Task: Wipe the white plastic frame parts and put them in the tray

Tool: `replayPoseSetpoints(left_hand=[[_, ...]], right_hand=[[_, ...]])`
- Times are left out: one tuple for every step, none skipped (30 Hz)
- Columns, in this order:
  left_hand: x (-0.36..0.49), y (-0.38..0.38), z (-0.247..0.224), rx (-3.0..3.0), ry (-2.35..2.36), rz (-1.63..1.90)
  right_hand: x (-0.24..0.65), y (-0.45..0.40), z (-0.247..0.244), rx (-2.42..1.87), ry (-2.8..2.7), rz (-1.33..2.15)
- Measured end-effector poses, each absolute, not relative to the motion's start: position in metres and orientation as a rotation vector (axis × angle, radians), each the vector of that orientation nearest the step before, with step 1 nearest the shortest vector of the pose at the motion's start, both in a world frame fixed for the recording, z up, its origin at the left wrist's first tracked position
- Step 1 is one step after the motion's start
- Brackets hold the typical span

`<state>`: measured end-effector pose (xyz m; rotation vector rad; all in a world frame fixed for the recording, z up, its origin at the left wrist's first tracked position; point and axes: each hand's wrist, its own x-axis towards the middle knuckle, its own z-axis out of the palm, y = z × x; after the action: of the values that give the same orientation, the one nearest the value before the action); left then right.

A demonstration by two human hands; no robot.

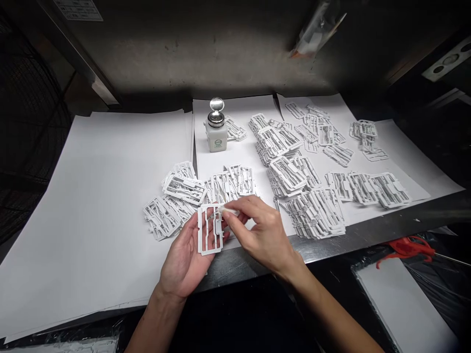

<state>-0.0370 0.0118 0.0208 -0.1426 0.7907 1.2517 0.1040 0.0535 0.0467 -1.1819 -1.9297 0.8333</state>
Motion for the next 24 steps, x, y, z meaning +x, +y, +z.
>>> replayPoseSetpoints(left_hand=[[-0.036, 0.012, 0.021, -0.145, 0.784, 1.256], [-0.035, 0.011, 0.021, -0.141, 0.781, 1.260], [-0.035, 0.010, 0.020, -0.136, 0.785, 1.264], [-0.036, 0.009, 0.020, -0.128, 0.795, 1.269], [-0.037, 0.009, 0.020, -0.114, 0.808, 1.271], [-0.038, 0.008, 0.020, -0.092, 0.827, 1.267], [-0.040, 0.007, 0.020, -0.059, 0.851, 1.251], [-0.042, 0.006, 0.020, -0.017, 0.877, 1.228], [-0.044, 0.006, 0.020, 0.034, 0.902, 1.196], [-0.045, 0.006, 0.020, 0.085, 0.923, 1.157], [-0.046, 0.006, 0.020, 0.131, 0.937, 1.110], [-0.045, 0.006, 0.020, 0.165, 0.939, 1.064], [-0.044, 0.007, 0.019, 0.187, 0.937, 1.025], [-0.042, 0.007, 0.019, 0.198, 0.938, 0.995], [-0.039, 0.008, 0.019, 0.205, 0.947, 0.968], [-0.037, 0.009, 0.019, 0.211, 0.961, 0.949], [-0.034, 0.009, 0.019, 0.217, 0.975, 0.935], [-0.031, 0.010, 0.019, 0.221, 0.983, 0.921], [-0.029, 0.010, 0.019, 0.221, 0.978, 0.903], [-0.028, 0.009, 0.020, 0.215, 0.963, 0.885], [-0.026, 0.009, 0.020, 0.205, 0.945, 0.872], [-0.025, 0.008, 0.020, 0.192, 0.927, 0.858], [-0.025, 0.007, 0.020, 0.182, 0.911, 0.841], [-0.024, 0.007, 0.020, 0.175, 0.898, 0.824]], right_hand=[[0.099, 0.058, 0.049, -1.176, -1.968, 0.817], [0.093, 0.062, 0.050, -1.167, -2.018, 0.802], [0.089, 0.066, 0.051, -1.156, -2.076, 0.790], [0.086, 0.069, 0.051, -1.144, -2.140, 0.785], [0.085, 0.071, 0.050, -1.136, -2.195, 0.788], [0.085, 0.073, 0.050, -1.139, -2.225, 0.804], [0.088, 0.073, 0.049, -1.159, -2.226, 0.825], [0.093, 0.073, 0.048, -1.195, -2.197, 0.845], [0.099, 0.073, 0.048, -1.236, -2.143, 0.861], [0.106, 0.072, 0.048, -1.271, -2.078, 0.869], [0.113, 0.070, 0.049, -1.295, -2.016, 0.877], [0.120, 0.069, 0.050, -1.311, -1.959, 0.888], [0.126, 0.067, 0.051, -1.321, -1.909, 0.899], [0.132, 0.064, 0.052, -1.329, -1.864, 0.916], [0.136, 0.062, 0.052, -1.338, -1.822, 0.932], [0.140, 0.060, 0.052, -1.349, -1.787, 0.945], [0.143, 0.057, 0.052, -1.361, -1.756, 0.951], [0.145, 0.055, 0.051, -1.371, -1.733, 0.958], [0.146, 0.053, 0.050, -1.380, -1.715, 0.962], [0.148, 0.051, 0.048, -1.389, -1.701, 0.965], [0.148, 0.049, 0.046, -1.397, -1.688, 0.965], [0.149, 0.048, 0.045, -1.404, -1.679, 0.962], [0.150, 0.046, 0.044, -1.409, -1.670, 0.956], [0.150, 0.045, 0.042, -1.414, -1.663, 0.948]])
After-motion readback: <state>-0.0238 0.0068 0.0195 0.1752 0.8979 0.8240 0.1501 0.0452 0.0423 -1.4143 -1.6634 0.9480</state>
